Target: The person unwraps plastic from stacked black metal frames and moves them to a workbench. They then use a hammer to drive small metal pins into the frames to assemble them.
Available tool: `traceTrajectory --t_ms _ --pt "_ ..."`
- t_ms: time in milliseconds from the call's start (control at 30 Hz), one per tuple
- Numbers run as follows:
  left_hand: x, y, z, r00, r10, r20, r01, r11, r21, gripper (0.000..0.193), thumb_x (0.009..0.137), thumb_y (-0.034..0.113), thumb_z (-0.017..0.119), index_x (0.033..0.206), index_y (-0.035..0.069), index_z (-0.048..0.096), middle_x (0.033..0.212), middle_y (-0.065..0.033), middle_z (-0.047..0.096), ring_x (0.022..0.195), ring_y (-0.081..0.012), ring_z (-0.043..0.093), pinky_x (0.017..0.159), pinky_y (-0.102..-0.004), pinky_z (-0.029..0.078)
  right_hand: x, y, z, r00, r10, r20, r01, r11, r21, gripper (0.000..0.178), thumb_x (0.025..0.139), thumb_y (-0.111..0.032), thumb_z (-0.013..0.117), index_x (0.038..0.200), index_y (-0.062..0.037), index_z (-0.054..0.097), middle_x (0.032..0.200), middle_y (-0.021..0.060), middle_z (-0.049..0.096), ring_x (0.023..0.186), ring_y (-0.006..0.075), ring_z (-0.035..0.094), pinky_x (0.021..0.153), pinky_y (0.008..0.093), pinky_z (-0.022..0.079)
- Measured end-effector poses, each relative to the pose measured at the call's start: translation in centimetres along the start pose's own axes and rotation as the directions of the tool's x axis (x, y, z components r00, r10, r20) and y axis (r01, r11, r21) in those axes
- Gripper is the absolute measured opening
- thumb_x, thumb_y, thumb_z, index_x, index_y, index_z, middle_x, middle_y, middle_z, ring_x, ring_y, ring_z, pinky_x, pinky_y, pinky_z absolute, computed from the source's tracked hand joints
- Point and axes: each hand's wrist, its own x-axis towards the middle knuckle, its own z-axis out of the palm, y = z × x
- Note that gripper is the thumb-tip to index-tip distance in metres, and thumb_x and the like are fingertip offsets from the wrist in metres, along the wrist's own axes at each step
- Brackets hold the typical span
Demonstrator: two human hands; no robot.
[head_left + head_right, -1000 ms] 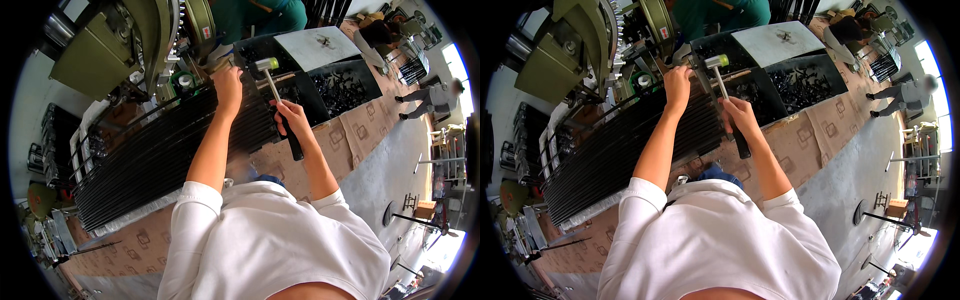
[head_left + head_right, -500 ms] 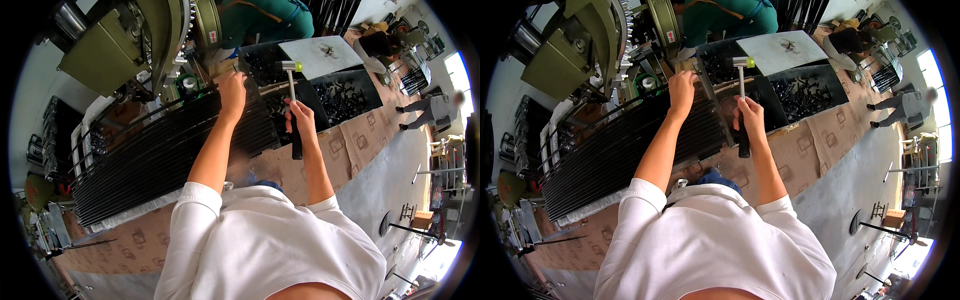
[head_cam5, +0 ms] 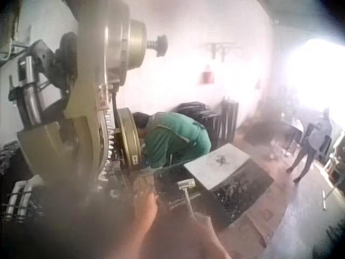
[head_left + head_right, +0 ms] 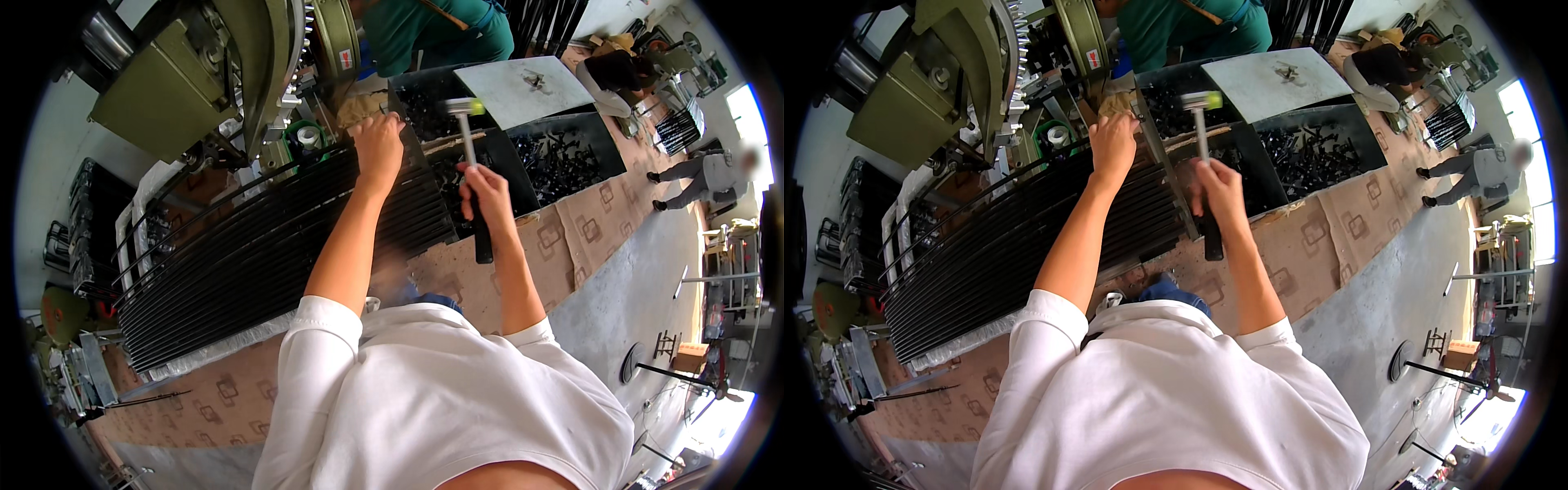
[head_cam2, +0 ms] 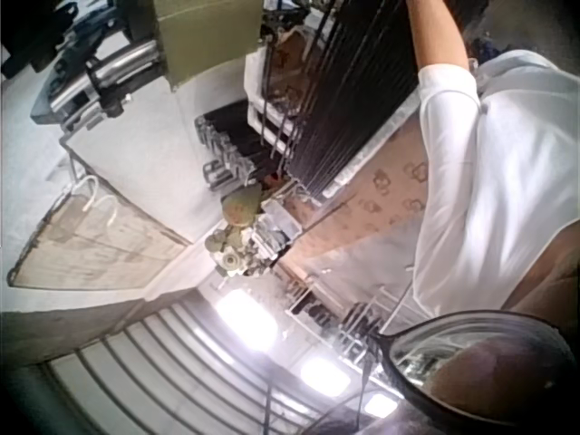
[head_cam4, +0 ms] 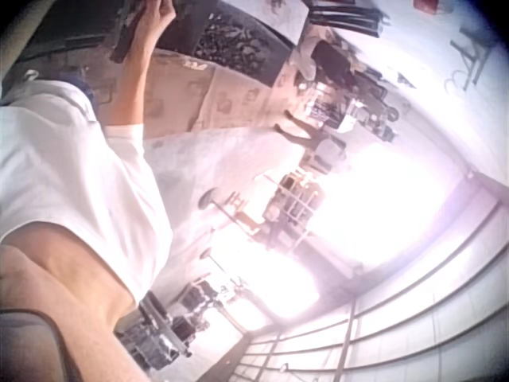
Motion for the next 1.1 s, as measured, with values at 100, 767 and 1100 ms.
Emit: traceTrajectory --t_ms 100,767,1100 --pt "0.2 -0.2 -0.1 0.999 -0.008 0.044 0.007 1.000 0.005 0.019 0.087 0.018 0.050 0.095 0.003 0.058 0.080 -0.0085 0.057 0.080 -0.0257 0.051 0.069 -0.0404 0.035 -0.5 -0.3 0.7 0.985 0.118 0.126 -0.126 0.990 0.058 0.030 0.091 -0.021 0.046 0.106 0.0041 0.051 0.059 0.0019 0.046 0.038 0.0087 0.040 0.036 0.0206 0.032" --pt "-0.7 -1.2 -1.1 0.988 -0.101 -0.118 0.075 0.976 -0.204 0.018 0.070 -0.005 0.056 0.082 0.002 0.046 0.071 -0.0123 0.055 0.074 -0.0304 0.054 0.068 -0.0394 0.038 0.5 -1.3 -1.0 0.996 0.084 0.021 -0.084 0.996 0.040 0.032 0.089 -0.021 0.048 0.106 0.0065 0.051 0.057 0.0003 0.045 0.038 0.0082 0.041 0.035 0.0203 0.031" --pt "-0.2 -1.2 -1.3 0.974 -0.110 -0.200 0.069 0.976 -0.205 0.019 0.070 -0.006 0.059 0.077 0.003 0.043 0.064 -0.0131 0.053 0.066 -0.0325 0.055 0.060 -0.0407 0.038 0.8 -2.1 -1.3 0.984 0.046 -0.173 -0.025 0.992 0.121 0.028 0.090 -0.021 0.047 0.104 0.0024 0.053 0.057 -0.0001 0.045 0.038 0.0075 0.039 0.036 0.0194 0.031"
